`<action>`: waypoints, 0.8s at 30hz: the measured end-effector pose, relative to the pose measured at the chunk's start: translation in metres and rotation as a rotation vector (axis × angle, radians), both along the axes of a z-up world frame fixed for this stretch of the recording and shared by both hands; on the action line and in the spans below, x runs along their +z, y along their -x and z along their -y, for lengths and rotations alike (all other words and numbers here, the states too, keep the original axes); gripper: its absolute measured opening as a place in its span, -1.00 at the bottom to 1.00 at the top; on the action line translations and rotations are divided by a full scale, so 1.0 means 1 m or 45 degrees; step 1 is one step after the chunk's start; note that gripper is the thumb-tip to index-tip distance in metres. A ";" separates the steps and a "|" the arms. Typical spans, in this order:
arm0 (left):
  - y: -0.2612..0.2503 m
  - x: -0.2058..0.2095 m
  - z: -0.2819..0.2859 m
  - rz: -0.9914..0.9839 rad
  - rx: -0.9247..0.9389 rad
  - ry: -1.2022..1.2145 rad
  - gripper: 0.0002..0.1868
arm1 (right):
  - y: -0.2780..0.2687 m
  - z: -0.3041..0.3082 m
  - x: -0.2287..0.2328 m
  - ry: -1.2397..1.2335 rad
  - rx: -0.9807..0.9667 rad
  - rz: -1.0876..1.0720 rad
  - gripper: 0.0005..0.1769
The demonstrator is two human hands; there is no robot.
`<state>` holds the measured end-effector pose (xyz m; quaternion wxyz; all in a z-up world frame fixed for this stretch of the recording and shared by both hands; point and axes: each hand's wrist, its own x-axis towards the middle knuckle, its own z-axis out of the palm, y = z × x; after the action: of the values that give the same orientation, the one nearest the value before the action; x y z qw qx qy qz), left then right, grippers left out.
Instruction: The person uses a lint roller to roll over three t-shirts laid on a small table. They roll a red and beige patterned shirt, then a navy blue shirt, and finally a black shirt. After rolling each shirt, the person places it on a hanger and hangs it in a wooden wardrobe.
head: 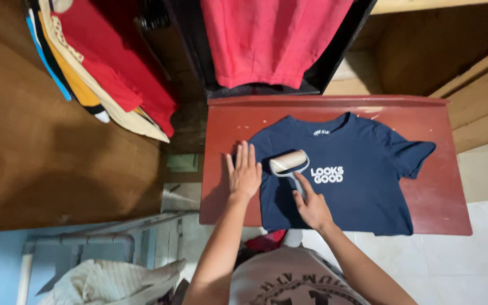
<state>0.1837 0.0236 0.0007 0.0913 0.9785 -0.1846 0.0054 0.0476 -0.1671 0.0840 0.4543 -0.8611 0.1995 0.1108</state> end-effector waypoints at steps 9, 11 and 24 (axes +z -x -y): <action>0.003 -0.009 0.008 -0.091 0.028 0.022 -0.22 | -0.097 0.005 -0.027 0.267 0.128 0.161 -0.30; 0.000 -0.005 0.009 -0.093 0.034 0.010 -0.22 | -0.106 0.008 -0.030 0.275 0.141 0.196 -0.30; 0.002 0.000 0.012 -0.085 0.017 -0.014 -0.24 | 0.022 0.048 -0.022 0.258 0.309 0.008 -0.25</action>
<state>0.1814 0.0112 0.0007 0.0920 0.9799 -0.1749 -0.0274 0.0256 -0.2155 0.0622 0.3489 -0.9207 0.1027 0.1414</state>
